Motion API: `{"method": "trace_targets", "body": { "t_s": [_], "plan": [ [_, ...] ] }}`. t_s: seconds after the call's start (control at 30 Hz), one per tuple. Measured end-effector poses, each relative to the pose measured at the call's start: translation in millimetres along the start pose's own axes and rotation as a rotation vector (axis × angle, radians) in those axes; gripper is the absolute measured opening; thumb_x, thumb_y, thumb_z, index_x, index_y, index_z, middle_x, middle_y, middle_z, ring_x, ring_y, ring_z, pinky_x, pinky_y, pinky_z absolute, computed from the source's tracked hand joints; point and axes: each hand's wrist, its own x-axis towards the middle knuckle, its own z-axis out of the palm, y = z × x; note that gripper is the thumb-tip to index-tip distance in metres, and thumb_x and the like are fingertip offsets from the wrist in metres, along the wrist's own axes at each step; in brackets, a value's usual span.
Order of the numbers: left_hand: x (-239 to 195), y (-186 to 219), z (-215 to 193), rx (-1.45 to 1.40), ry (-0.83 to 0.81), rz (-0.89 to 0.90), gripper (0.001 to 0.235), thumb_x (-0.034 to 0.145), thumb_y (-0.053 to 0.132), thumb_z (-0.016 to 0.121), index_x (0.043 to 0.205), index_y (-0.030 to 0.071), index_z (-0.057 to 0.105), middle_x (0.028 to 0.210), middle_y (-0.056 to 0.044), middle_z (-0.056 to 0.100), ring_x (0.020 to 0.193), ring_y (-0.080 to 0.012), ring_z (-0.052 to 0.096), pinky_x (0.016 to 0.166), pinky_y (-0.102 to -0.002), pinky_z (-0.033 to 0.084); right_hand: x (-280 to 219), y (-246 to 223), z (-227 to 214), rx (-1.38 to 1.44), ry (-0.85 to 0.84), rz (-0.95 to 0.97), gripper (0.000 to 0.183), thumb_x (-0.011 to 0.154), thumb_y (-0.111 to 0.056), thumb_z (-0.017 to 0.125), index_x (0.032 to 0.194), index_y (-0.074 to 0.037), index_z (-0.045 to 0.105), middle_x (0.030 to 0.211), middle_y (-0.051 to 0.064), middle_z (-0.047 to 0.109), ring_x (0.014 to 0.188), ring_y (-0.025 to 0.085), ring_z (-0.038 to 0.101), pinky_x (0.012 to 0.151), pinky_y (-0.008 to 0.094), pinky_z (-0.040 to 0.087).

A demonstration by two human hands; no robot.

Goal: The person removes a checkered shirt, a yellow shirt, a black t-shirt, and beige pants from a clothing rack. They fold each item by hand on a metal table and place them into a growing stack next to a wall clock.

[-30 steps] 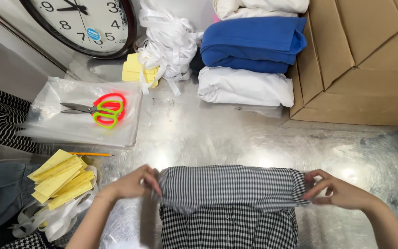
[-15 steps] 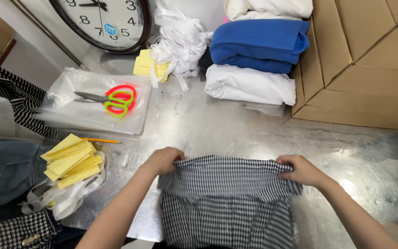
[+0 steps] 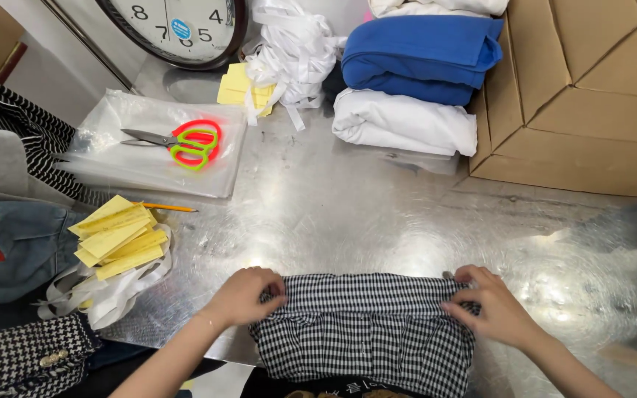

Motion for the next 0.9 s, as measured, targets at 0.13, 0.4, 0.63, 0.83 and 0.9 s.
{"method": "trace_targets", "body": {
  "t_s": [0.13, 0.4, 0.63, 0.83, 0.9],
  "plan": [
    [15.9, -23.1, 9.8, -0.131, 0.010, -0.220, 0.046, 0.085, 0.040, 0.086, 0.119, 0.024, 0.060, 0.116, 0.001, 0.064, 0.090, -0.0161, 0.072, 0.079, -0.035, 0.055, 20.6, -1.4, -0.9, 0.054, -0.045, 0.071, 0.046, 0.076, -0.045, 0.092, 0.110, -0.025, 0.068, 0.115, -0.006, 0.070, 0.101, 0.010, 0.072, 0.088, 0.025, 0.061],
    [34.3, -19.6, 7.7, 0.448, -0.045, 0.033, 0.030, 0.091, 0.041, 0.074, 0.109, 0.017, 0.072, 0.097, -0.004, 0.070, 0.100, -0.0279, 0.070, 0.075, -0.044, 0.060, 42.5, -3.5, -0.6, 0.083, -0.217, 0.207, 0.039, 0.083, -0.014, 0.084, 0.122, -0.011, 0.077, 0.118, 0.013, 0.081, 0.121, 0.032, 0.075, 0.101, 0.043, 0.061],
    [63.2, -41.7, 54.5, 0.750, 0.504, 0.404, 0.008, 0.094, 0.014, 0.064, 0.100, 0.019, 0.064, 0.091, -0.003, 0.067, 0.095, -0.0245, 0.067, 0.072, -0.034, 0.057, 43.6, 48.4, 15.1, -0.624, 0.100, -0.077, 0.035, 0.084, -0.015, 0.073, 0.116, -0.030, 0.069, 0.096, -0.008, 0.068, 0.105, 0.011, 0.068, 0.096, 0.025, 0.055],
    [26.6, -8.5, 31.8, 0.438, 0.140, 0.374, 0.012, 0.085, 0.021, 0.062, 0.096, 0.017, 0.058, 0.089, -0.004, 0.062, 0.098, -0.0282, 0.062, 0.087, -0.044, 0.049, -3.8, 34.9, 22.4, -0.347, 0.004, -0.179, 0.026, 0.077, -0.030, 0.071, 0.103, -0.028, 0.068, 0.094, -0.005, 0.062, 0.102, 0.018, 0.063, 0.088, 0.031, 0.057],
    [16.7, 10.8, 12.7, 0.038, 0.075, 0.158, 0.032, 0.092, 0.031, 0.063, 0.114, 0.009, 0.057, 0.078, -0.008, 0.071, 0.085, -0.0366, 0.071, 0.081, -0.051, 0.054, -6.8, 18.3, 7.9, 0.020, -0.063, 0.002, 0.031, 0.085, -0.041, 0.074, 0.106, -0.019, 0.074, 0.096, 0.003, 0.075, 0.103, 0.018, 0.070, 0.092, 0.033, 0.059]
  ]
}}
